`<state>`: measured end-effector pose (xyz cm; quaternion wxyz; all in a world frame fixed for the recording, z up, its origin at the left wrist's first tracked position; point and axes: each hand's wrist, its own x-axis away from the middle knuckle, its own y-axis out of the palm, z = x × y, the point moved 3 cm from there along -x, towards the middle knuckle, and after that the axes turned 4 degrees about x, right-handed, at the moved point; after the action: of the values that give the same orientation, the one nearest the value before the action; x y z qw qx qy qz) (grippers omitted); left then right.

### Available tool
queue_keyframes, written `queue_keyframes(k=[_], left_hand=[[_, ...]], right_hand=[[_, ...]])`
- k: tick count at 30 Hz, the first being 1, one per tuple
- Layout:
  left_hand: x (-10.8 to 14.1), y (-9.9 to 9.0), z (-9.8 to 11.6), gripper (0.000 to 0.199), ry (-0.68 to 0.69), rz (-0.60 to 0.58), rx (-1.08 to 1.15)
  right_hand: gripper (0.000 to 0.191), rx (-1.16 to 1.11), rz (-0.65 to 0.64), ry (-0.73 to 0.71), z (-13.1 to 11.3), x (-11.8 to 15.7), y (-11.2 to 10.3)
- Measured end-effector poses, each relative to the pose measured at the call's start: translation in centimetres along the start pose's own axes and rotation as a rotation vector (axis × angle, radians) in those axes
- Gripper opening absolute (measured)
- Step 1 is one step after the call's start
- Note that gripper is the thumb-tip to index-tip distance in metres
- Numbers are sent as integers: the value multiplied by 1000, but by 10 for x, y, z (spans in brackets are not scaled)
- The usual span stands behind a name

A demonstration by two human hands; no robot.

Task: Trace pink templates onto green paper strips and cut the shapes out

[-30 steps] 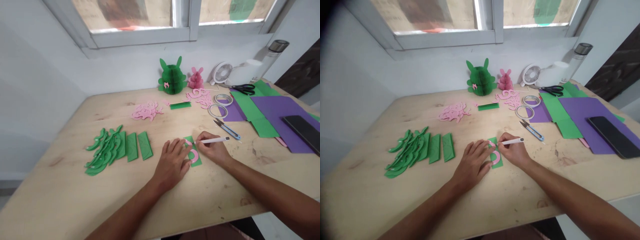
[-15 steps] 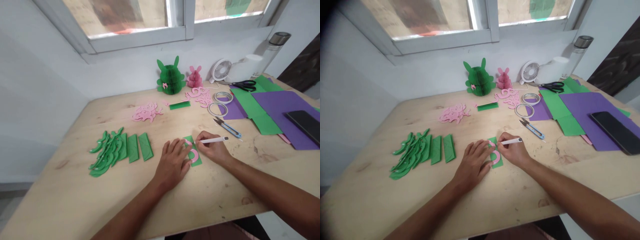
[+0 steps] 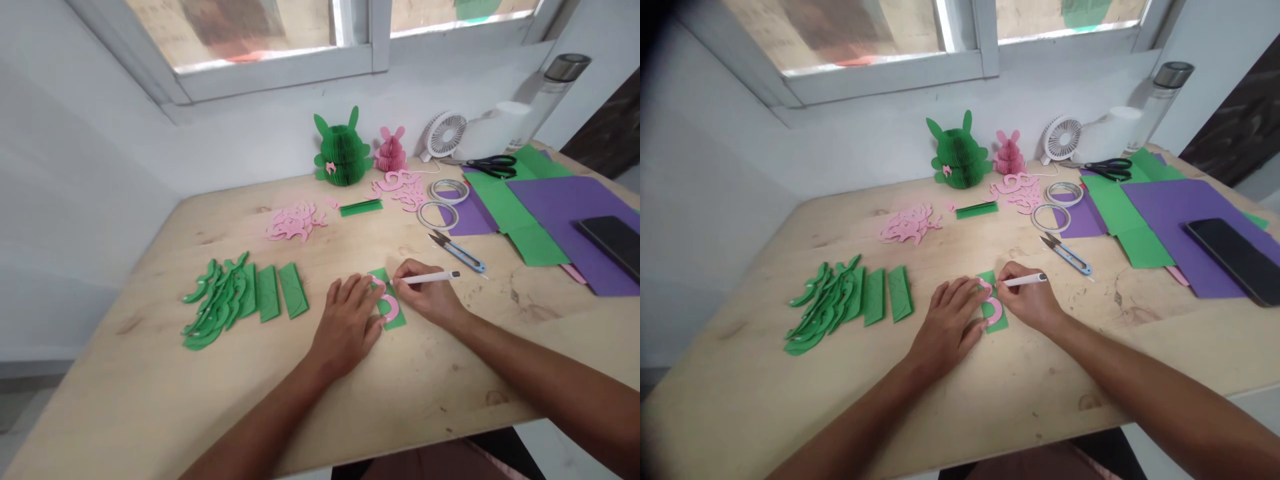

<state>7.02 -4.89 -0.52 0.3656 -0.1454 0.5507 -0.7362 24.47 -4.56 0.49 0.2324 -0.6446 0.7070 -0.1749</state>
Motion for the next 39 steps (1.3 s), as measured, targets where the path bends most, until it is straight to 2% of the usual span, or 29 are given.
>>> queue_keyframes(k=[39], left_hand=[[-1, -1, 1, 44, -6, -10, -1]], right_hand=[[4, 4, 23, 10, -2, 0, -1]])
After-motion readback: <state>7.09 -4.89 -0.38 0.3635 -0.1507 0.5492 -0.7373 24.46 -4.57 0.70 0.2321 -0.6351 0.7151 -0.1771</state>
